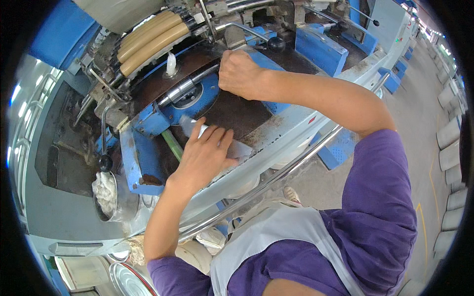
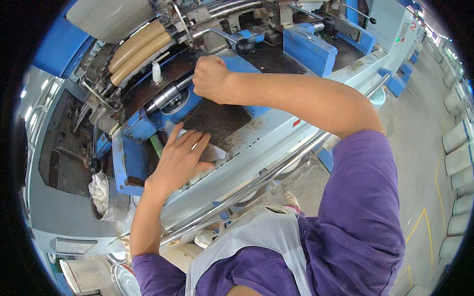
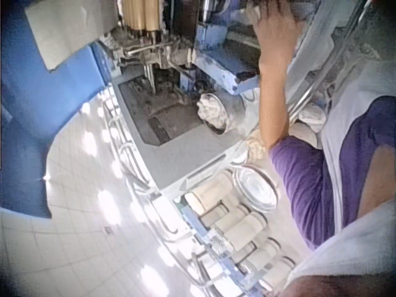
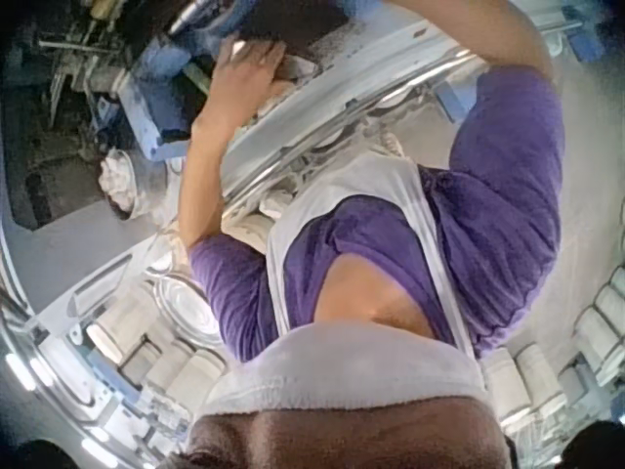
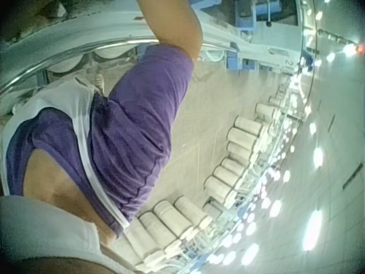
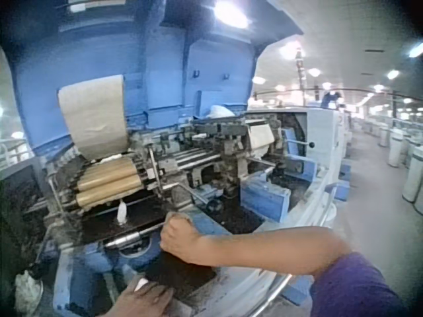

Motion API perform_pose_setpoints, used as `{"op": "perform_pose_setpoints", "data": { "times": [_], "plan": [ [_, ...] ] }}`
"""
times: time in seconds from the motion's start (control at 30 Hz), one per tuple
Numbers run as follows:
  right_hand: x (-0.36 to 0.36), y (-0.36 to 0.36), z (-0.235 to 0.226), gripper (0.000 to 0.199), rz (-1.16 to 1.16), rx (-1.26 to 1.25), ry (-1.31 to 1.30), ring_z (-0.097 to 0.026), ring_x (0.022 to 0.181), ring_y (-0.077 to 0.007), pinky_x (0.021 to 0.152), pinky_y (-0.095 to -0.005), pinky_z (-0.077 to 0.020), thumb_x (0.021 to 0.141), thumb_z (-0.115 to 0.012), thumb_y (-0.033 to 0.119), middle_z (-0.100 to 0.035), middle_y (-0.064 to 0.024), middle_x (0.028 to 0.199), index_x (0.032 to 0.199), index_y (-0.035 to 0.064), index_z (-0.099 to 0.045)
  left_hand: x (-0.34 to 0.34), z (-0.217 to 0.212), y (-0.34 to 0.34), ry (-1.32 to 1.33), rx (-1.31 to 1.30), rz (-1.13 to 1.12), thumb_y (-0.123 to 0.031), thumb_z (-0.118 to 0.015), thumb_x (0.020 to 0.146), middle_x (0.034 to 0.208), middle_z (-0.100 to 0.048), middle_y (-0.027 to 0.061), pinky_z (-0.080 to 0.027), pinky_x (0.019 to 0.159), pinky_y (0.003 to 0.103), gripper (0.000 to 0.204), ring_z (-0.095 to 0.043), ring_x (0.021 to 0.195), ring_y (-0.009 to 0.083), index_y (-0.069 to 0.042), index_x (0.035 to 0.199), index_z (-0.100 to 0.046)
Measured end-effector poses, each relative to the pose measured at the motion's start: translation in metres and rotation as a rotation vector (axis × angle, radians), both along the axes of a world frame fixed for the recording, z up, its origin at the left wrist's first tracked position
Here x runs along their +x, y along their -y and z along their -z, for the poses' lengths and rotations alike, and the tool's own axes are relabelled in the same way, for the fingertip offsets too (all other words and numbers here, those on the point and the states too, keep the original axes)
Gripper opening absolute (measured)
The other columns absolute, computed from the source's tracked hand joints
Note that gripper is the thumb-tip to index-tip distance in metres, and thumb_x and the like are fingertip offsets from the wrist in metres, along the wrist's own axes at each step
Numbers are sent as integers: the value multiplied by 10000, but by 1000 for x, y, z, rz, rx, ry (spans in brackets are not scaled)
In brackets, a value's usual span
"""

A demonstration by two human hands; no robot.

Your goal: The person removes a metal lid from a large container, retrieves a white cloth, and wipes various parts of a textile machine including rollers and metal surfaces. The person then places the lid back on the container.

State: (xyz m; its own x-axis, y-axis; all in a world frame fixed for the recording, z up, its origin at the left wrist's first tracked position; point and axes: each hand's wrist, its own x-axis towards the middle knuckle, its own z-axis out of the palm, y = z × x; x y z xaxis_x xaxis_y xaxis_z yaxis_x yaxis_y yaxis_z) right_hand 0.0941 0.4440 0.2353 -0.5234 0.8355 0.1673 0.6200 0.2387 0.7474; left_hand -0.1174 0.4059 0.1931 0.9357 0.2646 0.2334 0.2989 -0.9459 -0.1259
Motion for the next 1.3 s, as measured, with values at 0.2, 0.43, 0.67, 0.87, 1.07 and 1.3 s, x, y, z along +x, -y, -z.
{"op": "perform_pose_setpoints", "data": {
  "times": [0.2, 0.43, 0.67, 0.87, 1.07, 1.3],
  "plan": [
    [-1, -4, -17, 107, -14, -52, -44, -623, 790, -232, 556, -376, -455, 668, -694, 233, -682, -35, 750, 723, 147, -721, -19, -22, 4, 123, -240, -75, -352, -680, 773, 1154, -593, 175, -315, 1047, 478, 567, -536, 1113, 313, 42, 1163, -567],
    [14, 1, -48, 190, -71, 97, -126, -589, 934, -221, 787, -375, -445, 645, -717, 256, -643, -48, 918, 773, 115, -720, 47, 11, -82, 319, -321, -384, -259, -621, 856, 1067, -606, 277, -474, 859, 463, 458, -587, 991, 431, 69, 1164, -535],
    [25, 0, -37, 183, -247, 324, -314, -621, 874, -241, 656, -343, -536, 616, -702, 162, -621, -90, 890, 726, 20, -667, 113, 29, -123, 259, -187, -555, -264, -651, 835, 983, -644, 243, -494, 836, 471, 357, -624, 959, 397, 2, 1063, -582],
    [29, -3, -36, 166, -240, 288, -346, -629, 827, -252, 614, -341, -533, 632, -687, 136, -624, -109, 867, 726, 2, -662, 119, 12, -111, 178, -227, -681, -156, -626, 804, 1016, -646, 204, -482, 856, 471, 201, -620, 987, 371, -49, 973, -637],
    [27, -2, -38, 168, -207, 277, -330, -625, 842, -244, 627, -341, -529, 648, -678, 147, -625, -105, 867, 742, 9, -670, 91, 8, -110, 124, -153, -451, -119, -585, 800, 1348, -401, 237, -371, 989, 482, 265, -422, 1213, 384, 7, 1028, -632],
    [27, -1, -36, 127, -212, 293, -310, -614, 877, -220, 689, -332, -509, 669, -659, 149, -631, -83, 875, 735, 41, -673, 106, 2, -132, 146, -192, -498, -200, -557, 840, 1186, -558, 204, -372, 961, 479, 248, -498, 1123, 374, -12, 980, -637]
  ]
}}
